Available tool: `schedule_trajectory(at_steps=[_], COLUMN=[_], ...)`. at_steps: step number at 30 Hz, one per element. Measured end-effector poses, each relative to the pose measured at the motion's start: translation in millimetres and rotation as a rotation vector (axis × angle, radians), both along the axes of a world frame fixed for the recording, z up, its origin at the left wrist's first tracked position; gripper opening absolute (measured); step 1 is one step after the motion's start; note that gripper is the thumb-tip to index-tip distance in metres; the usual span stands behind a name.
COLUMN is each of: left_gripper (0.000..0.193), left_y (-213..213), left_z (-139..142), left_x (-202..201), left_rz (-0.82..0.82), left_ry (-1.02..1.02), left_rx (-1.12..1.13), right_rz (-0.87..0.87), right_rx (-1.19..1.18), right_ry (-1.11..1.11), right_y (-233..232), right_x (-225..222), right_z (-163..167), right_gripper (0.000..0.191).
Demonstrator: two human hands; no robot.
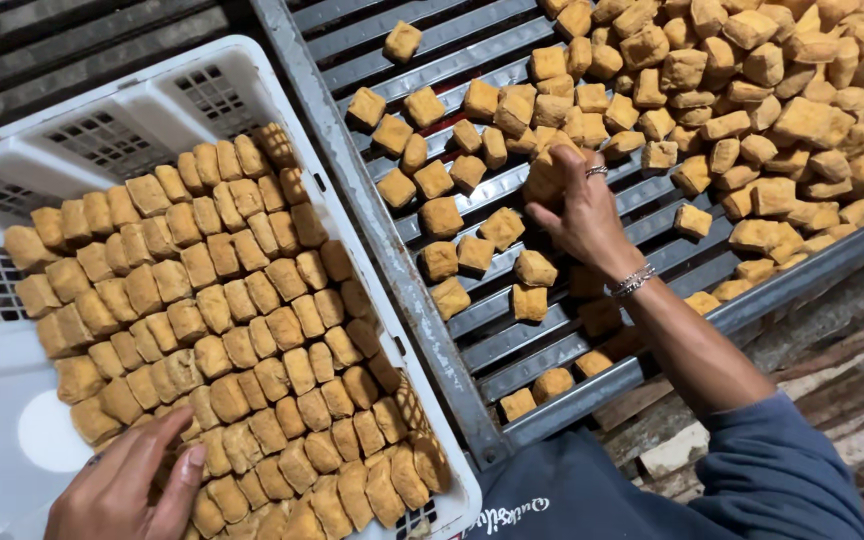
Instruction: The person picks up pieces of tofu from metal drying racks and from a pile and arranges them in neat rows inside a white plastic basket, occasionally turning pieces to fit them and pressing rows into place. The basket gradually fills with tightly packed tofu pieces.
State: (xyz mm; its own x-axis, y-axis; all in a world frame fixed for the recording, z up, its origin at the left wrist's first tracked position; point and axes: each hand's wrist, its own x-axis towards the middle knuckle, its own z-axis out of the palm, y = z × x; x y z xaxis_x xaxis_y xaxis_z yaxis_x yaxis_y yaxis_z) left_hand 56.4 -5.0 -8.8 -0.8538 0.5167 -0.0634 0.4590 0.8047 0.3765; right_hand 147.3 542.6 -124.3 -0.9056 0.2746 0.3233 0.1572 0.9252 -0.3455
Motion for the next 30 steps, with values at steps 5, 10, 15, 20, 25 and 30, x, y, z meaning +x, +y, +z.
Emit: schedule_trajectory(at_steps=[5, 10, 15, 20, 25, 30], left_gripper=[0.041, 0.04, 0.038, 0.038, 0.038, 0.039], left_y=[-2, 1, 4, 8, 12, 15], left_z=[-2, -1, 5, 14, 23, 29], left_x=[-3, -3, -1, 0, 4, 4], left_rz=[-0.051, -0.076, -0.059, -0.065, -0.112, -0.112], left_ry=[-0.004, 0.033, 0.029, 0.032, 0.081, 0.085], left_rx=[-0.066, -0.072, -0.087, -0.087, -0.036, -0.032], right_rz=[-0.001, 0.231, 0.127, 0.066, 0.095, 0.54], right_rx=[-0.116, -0.183, -0.067, -0.055, -0.03, -0.165], right_ry=[0.031, 0.171, -0.012, -0.039, 0.029, 0.099], right_y=[-10, -36, -32, -34, -30, -42], right_x=[0, 7, 6, 0, -10, 3], right_z=[6, -1, -7, -4, 3, -9], right_gripper=[0.087, 0.085, 0.097, 0.104, 0.1, 0.09])
